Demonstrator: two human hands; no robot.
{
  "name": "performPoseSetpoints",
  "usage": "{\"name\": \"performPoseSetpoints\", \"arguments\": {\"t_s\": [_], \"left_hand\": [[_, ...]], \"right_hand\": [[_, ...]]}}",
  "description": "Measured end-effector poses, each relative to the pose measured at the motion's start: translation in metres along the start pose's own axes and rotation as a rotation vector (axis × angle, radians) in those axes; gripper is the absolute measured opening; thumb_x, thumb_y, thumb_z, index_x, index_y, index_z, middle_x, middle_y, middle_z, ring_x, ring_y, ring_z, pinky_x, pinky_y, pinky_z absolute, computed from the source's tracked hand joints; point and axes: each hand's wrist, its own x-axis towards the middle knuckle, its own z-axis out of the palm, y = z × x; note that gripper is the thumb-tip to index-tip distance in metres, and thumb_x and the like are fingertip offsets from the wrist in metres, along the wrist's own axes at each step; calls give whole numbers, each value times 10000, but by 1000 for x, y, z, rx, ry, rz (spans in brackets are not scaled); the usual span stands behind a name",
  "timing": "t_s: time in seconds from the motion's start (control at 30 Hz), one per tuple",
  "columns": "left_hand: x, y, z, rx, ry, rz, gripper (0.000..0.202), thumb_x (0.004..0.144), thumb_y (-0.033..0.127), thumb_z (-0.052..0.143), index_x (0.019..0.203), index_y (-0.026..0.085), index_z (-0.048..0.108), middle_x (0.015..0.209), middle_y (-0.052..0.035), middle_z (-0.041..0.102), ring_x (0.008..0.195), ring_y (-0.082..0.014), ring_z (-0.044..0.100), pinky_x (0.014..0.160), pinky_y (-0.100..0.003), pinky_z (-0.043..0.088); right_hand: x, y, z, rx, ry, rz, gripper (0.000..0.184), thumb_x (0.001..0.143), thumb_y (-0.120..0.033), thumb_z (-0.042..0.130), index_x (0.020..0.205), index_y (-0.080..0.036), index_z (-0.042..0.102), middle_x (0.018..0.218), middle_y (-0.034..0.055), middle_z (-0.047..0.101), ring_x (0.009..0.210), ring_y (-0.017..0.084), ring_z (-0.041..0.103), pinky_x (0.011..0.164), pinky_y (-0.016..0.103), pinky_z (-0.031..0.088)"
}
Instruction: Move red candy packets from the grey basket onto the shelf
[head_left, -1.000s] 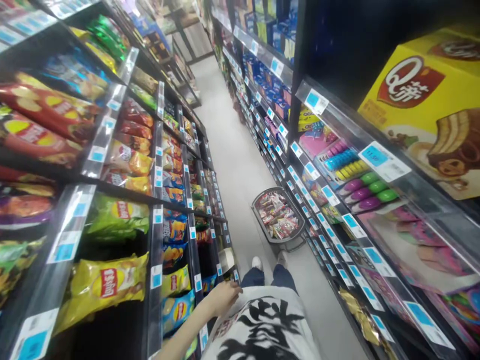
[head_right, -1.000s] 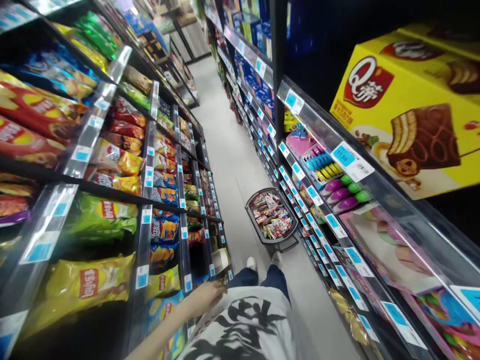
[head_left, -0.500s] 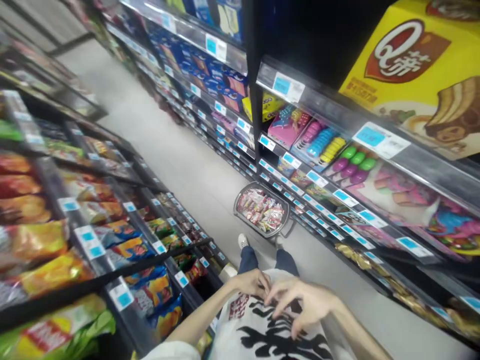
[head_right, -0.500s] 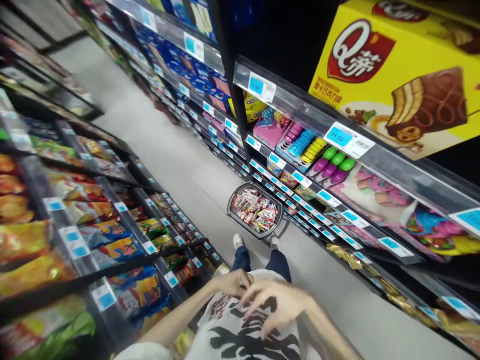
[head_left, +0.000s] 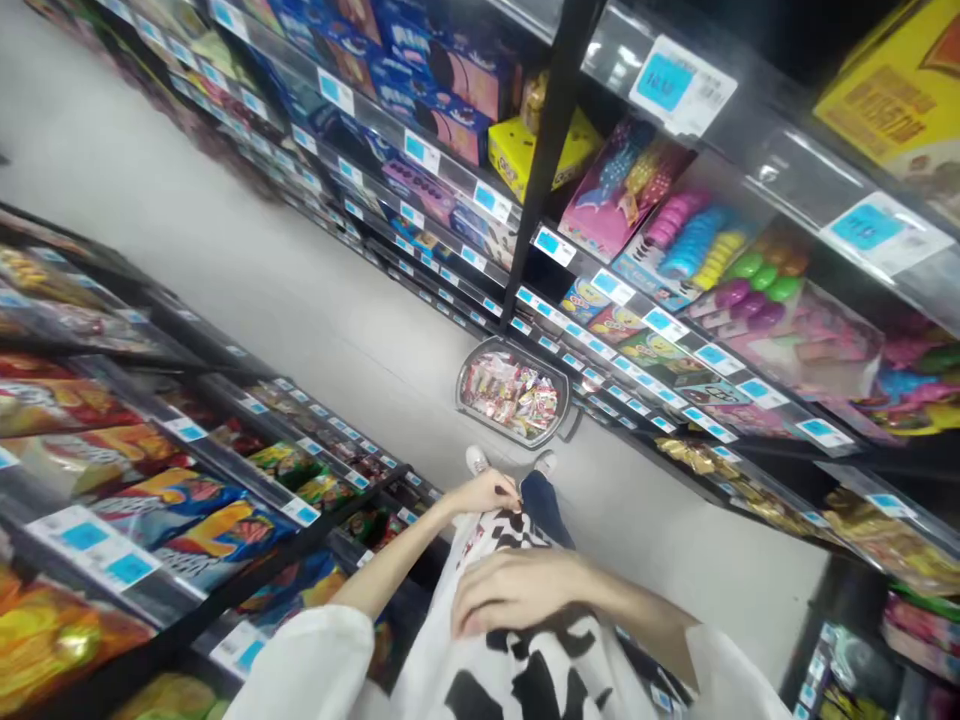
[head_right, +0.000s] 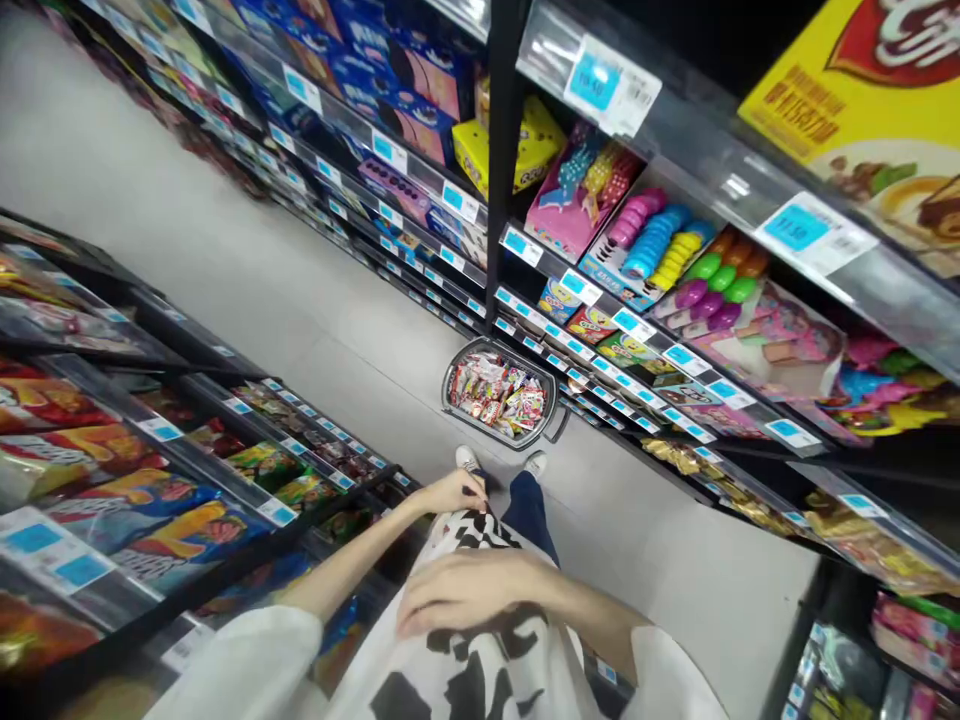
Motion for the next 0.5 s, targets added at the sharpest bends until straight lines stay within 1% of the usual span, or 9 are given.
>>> {"name": "performPoseSetpoints", "arguments": {"t_s": [0.07,0.13,0.2,0.23,0.27,0.33,0.4,0.43,0.5], "left_hand": [[-11,-13,-1,-82,-93,-94,401,757,511,804,832,117,807,785,-83,715,709,-142,621,664,-227,465],[-21,-30,-1,-131,-188,-206,428,672,522,860,825,126,807,773,-77,725,688,-148,629,648,-231,470],[-26,-48,0,-127,-289,-280,456,608,510,900,869,148,808,809,-68,742,716,-161,647,672,-239,485],[-27,-58,2,-117,-313,-293,482,597,505,906,914,157,805,842,-67,748,747,-170,658,698,-245,494],[-26,-67,4,-106,-305,-300,510,607,507,900,968,162,796,880,-69,752,783,-178,666,728,-253,502],[-22,-85,9,-45,-168,-326,543,662,517,858,1051,150,764,921,-78,749,838,-188,671,791,-269,510],[-18,-100,13,68,37,-379,535,733,504,796,1098,119,726,928,-89,741,860,-187,664,837,-279,503],[-18,-105,15,124,121,-414,518,768,489,760,1112,106,709,930,-93,736,861,-186,660,849,-284,499],[-23,-110,18,202,214,-475,468,829,447,683,1136,94,683,937,-95,729,859,-187,654,855,-292,493]], "right_hand": [[-2,0,12,158,15,-45,401,999,-467,507,1133,-130,678,1182,158,685,1130,218,631,1005,335,473],[-11,1,21,298,-19,-209,473,896,-564,648,1070,-126,694,1204,178,677,1139,244,640,1003,326,476],[-22,0,32,363,-152,-385,448,809,-568,753,897,-132,700,1080,170,710,1015,225,683,929,274,503],[-29,-2,37,360,-191,-426,411,817,-543,759,834,-139,687,998,154,720,939,200,694,878,244,510],[-35,-6,41,326,-175,-417,382,845,-521,740,801,-147,674,931,135,721,880,175,693,833,223,509],[-49,-19,40,179,-4,-282,363,894,-510,691,793,-163,654,860,105,711,815,145,673,793,215,495],[-63,-35,27,75,147,-163,402,911,-561,646,793,-176,630,826,90,703,771,128,651,775,223,485],[-69,-43,18,79,171,-145,446,897,-615,633,790,-182,619,806,86,698,752,127,645,768,228,488],[-82,-57,-2,181,66,-192,539,809,-739,645,797,-201,623,772,78,691,735,142,652,751,237,510]]}}
